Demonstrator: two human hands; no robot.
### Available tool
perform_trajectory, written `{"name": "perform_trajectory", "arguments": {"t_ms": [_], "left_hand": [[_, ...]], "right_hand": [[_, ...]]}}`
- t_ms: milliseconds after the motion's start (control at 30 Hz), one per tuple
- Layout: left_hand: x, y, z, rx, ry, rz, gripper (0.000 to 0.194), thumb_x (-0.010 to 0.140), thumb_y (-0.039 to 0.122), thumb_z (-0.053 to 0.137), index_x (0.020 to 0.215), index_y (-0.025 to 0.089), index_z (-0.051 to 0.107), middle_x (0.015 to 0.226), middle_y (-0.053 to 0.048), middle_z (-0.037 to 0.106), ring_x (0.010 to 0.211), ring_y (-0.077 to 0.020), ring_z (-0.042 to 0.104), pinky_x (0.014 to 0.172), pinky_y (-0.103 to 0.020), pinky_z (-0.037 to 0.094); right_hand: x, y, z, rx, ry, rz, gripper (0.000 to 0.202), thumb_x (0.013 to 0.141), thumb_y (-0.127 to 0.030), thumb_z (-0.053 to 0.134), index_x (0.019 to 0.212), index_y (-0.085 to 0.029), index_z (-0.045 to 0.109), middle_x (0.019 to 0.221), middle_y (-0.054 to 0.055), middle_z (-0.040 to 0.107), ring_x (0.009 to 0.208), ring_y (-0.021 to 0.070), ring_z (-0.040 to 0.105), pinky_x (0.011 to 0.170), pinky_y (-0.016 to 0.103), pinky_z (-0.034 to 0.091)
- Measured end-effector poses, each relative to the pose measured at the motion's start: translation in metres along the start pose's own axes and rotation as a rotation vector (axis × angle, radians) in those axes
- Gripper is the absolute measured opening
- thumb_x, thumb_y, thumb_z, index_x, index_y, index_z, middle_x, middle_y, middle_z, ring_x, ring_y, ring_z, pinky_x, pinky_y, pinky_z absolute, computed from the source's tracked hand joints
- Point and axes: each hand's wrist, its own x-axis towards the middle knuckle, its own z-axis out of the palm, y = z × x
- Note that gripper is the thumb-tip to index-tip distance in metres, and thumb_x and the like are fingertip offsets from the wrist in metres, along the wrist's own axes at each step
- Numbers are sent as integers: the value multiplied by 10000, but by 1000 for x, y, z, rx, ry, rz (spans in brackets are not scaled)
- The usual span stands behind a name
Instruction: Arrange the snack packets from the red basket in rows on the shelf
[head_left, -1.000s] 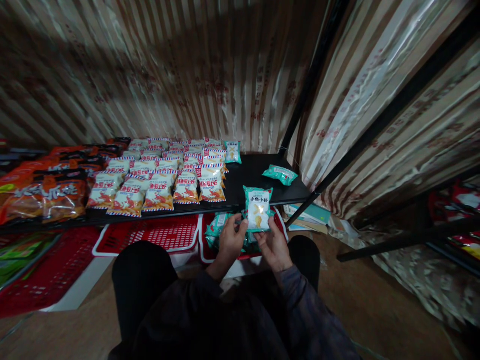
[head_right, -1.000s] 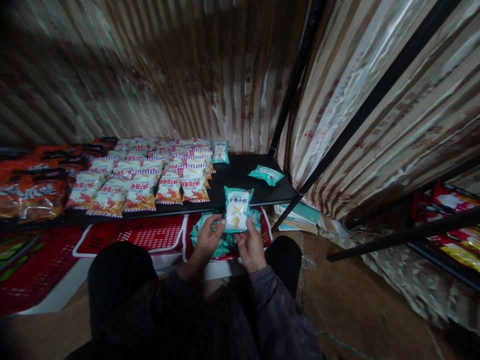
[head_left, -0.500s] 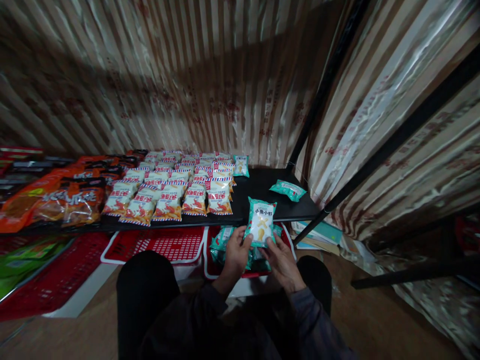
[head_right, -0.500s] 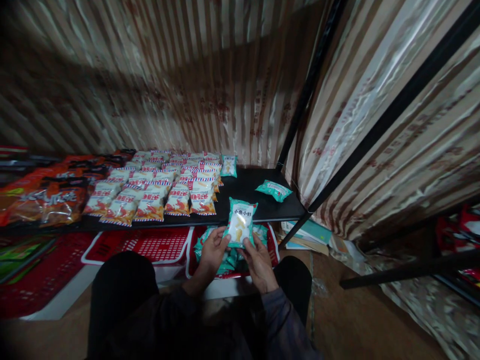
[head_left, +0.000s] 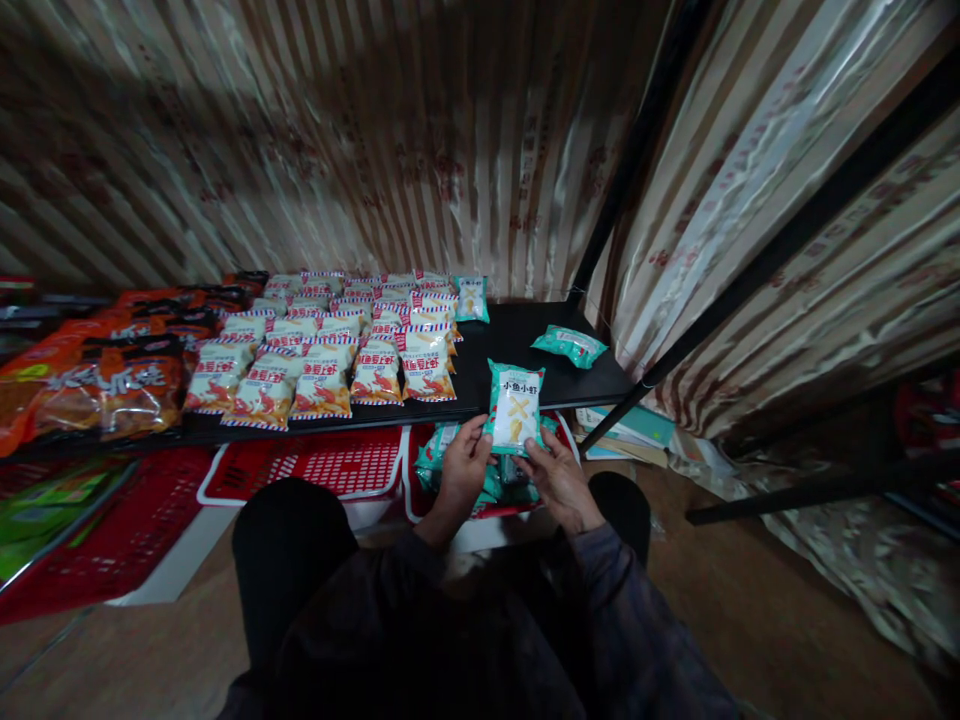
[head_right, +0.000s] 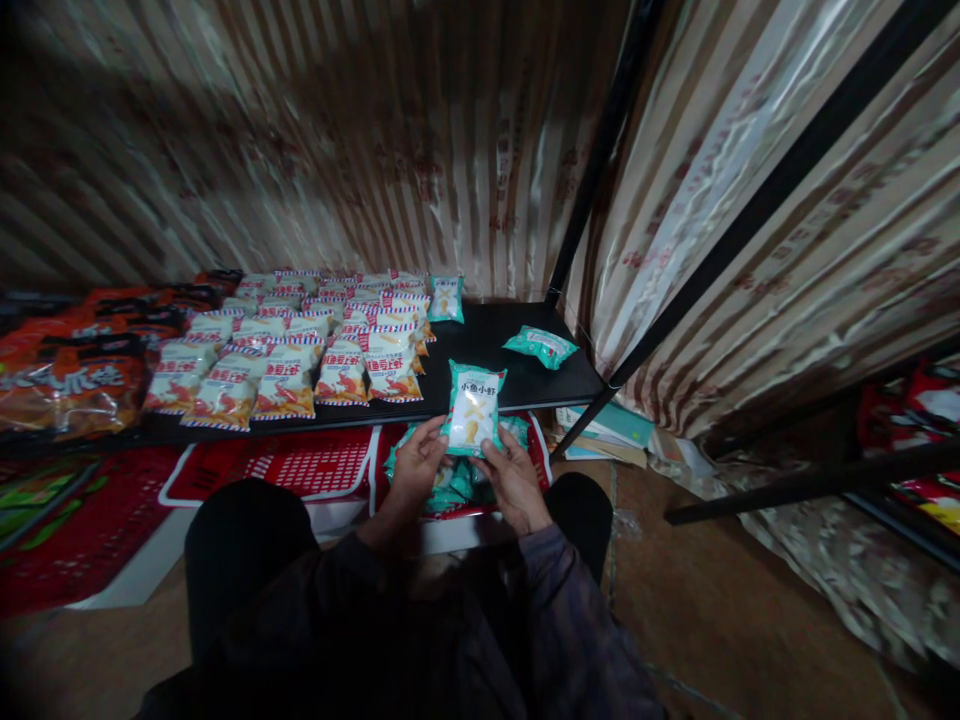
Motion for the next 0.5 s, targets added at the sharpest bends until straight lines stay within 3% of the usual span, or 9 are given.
{"name": "perform_trajectory", "arguments": {"t_ms": [167, 367, 500], "left_hand": [[5, -4, 0, 64, -2, 17, 410, 751, 378, 673, 1093, 157, 630, 930, -71, 686, 758, -164, 659, 633, -261, 535], [17, 3, 8, 166, -14, 134, 465, 790, 324, 652, 1230, 186, 593, 1190, -119, 646, 1021, -211, 634, 851, -327, 534], [29, 4, 19, 50, -35, 86, 549, 791, 420, 666, 1272, 188, 542, 1254, -137, 609, 1016, -228, 651, 802, -327, 560]], "right_hand": [[3, -1, -5, -33, -14, 0, 385, 621, -314, 846, 976, -268, 703, 1057, -16, 735, 934, 163, 681, 748, 261, 587], [12, -3, -7, -83, -27, -23, 383, 638, -342, 837, 990, -266, 709, 1069, -2, 730, 933, 180, 677, 768, 287, 572], [19, -5, -8, -137, -62, -30, 428, 659, -372, 826, 1056, -270, 701, 1108, 17, 720, 974, 199, 673, 799, 308, 562]]}}
